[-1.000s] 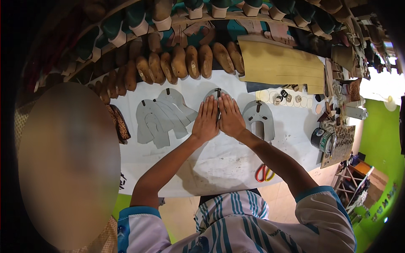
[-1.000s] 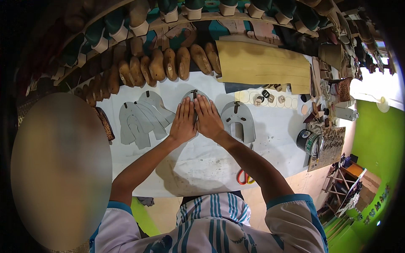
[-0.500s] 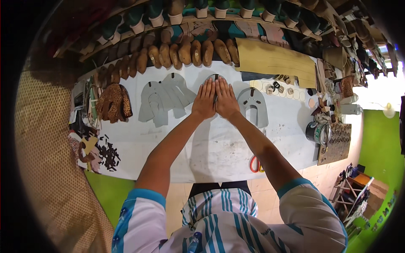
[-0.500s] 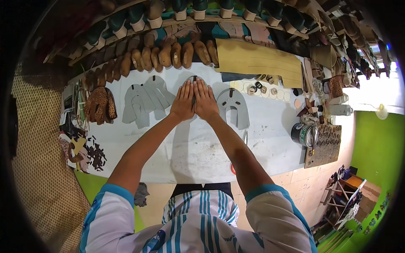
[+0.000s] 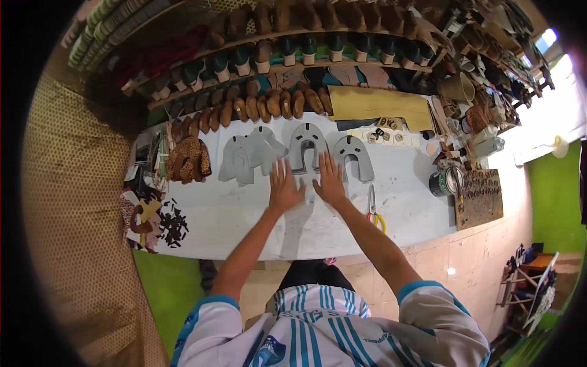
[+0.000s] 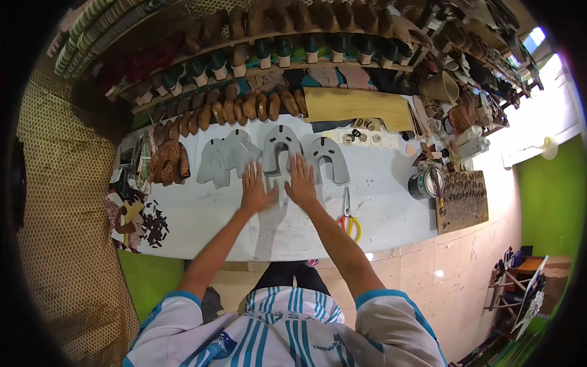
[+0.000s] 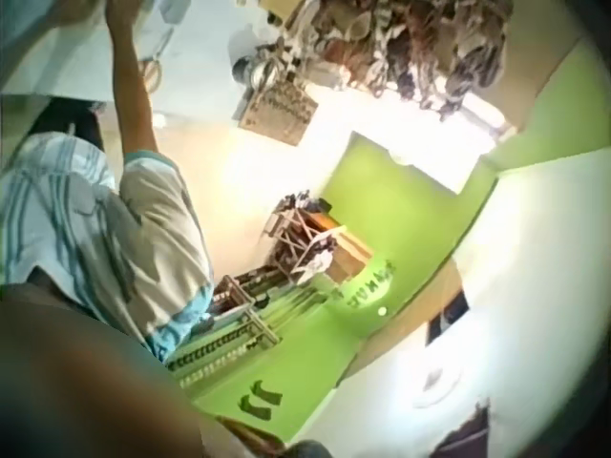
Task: Organizing and preparing various pre-cut shoe upper components and small parts on a workbench.
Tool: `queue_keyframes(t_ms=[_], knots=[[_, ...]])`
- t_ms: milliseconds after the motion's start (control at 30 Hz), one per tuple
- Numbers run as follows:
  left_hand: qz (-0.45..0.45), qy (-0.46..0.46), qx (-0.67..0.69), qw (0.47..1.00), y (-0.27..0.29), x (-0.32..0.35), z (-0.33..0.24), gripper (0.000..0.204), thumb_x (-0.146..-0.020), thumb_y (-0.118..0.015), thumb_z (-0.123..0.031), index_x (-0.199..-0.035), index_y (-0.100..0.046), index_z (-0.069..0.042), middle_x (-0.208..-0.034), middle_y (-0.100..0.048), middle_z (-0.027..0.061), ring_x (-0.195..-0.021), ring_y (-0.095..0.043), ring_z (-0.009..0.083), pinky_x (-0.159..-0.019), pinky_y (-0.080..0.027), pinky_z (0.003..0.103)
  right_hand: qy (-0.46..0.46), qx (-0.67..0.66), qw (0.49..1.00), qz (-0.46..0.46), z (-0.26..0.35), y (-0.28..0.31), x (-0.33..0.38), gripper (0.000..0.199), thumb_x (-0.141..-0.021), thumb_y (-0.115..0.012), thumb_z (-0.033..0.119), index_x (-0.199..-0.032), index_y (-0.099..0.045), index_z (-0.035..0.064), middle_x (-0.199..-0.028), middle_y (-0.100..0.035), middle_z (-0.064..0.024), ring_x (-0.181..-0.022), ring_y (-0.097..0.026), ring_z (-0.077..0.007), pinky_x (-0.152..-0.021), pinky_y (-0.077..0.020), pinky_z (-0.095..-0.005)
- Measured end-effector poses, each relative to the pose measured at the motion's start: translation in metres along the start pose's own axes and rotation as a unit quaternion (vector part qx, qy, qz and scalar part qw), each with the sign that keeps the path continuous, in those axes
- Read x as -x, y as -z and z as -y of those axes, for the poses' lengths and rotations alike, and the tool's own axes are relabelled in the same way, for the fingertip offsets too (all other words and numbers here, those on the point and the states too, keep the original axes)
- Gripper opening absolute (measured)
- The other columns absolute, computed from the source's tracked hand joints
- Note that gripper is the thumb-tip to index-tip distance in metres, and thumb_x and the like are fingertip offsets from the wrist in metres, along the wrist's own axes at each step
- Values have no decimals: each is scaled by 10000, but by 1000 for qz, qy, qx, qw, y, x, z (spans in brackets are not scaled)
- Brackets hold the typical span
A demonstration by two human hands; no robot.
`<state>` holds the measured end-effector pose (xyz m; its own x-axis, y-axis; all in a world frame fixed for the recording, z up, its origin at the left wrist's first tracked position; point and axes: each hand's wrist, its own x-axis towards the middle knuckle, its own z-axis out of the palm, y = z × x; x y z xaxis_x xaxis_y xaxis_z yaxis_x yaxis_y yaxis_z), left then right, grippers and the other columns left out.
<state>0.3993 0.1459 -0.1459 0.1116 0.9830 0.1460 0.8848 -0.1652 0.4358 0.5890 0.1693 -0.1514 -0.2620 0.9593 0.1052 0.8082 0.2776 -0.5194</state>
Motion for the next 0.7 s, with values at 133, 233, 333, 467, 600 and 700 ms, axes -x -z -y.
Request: queue_keyframes(t_ms=[133,233,333,467,600,700], knots=[[132,79,-24,988,10,134,20,995,-894,-714,-344,-1614,-112,-13,-1671,-91,251,-1533,-120,452,-1224,-133,578,16,7,998,63,7,-8,93,920,-874,-649,203,-1616,-129,46,-1691,-105,-177,-1568,-104,-346,-1236,-138,-579],[96,65,-25,993,26,168,58,876,-875,-730,-301,-1565,-274,-15,-1629,-232,228,-1493,-235,425,-1195,-213,566,55,25,993,105,19,-11,108,845,-877,-645,175,-1594,-215,58,-1674,-153,-179,-1557,-139,-347,-1234,-157,-572],[56,75,-7,996,38,150,113,699,-876,-726,-269,-1474,-451,-34,-1527,-410,184,-1412,-374,384,-1148,-296,543,120,64,985,108,34,-29,84,754,-881,-654,155,-1557,-329,71,-1645,-226,-182,-1535,-194,-363,-1227,-186,-574],[-7,104,11,994,70,60,173,472,-901,-688,-264,-1323,-615,-64,-1338,-597,127,-1280,-511,343,-1079,-376,510,129,1,990,62,79,-64,7,531,-898,-629,125,-1415,-526,68,-1566,-359,-169,-1486,-291,-359,-1217,-224,-560],[9,137,1,991,83,-16,235,527,-910,-677,-268,-1377,-575,-48,-1404,-548,132,-1333,-459,342,-1097,-361,504,142,4,988,59,119,-105,-82,403,-903,-628,122,-1301,-617,64,-1471,-466,-160,-1426,-372,-357,-1195,-262,-554],[18,113,-20,993,84,-64,268,562,-911,-680,-271,-1405,-546,-40,-1436,-516,136,-1354,-434,340,-1107,-350,503,118,12,991,58,129,-131,-146,402,-896,-637,131,-1292,-624,61,-1455,-481,-162,-1415,-386,-353,-1189,-269,-554]])
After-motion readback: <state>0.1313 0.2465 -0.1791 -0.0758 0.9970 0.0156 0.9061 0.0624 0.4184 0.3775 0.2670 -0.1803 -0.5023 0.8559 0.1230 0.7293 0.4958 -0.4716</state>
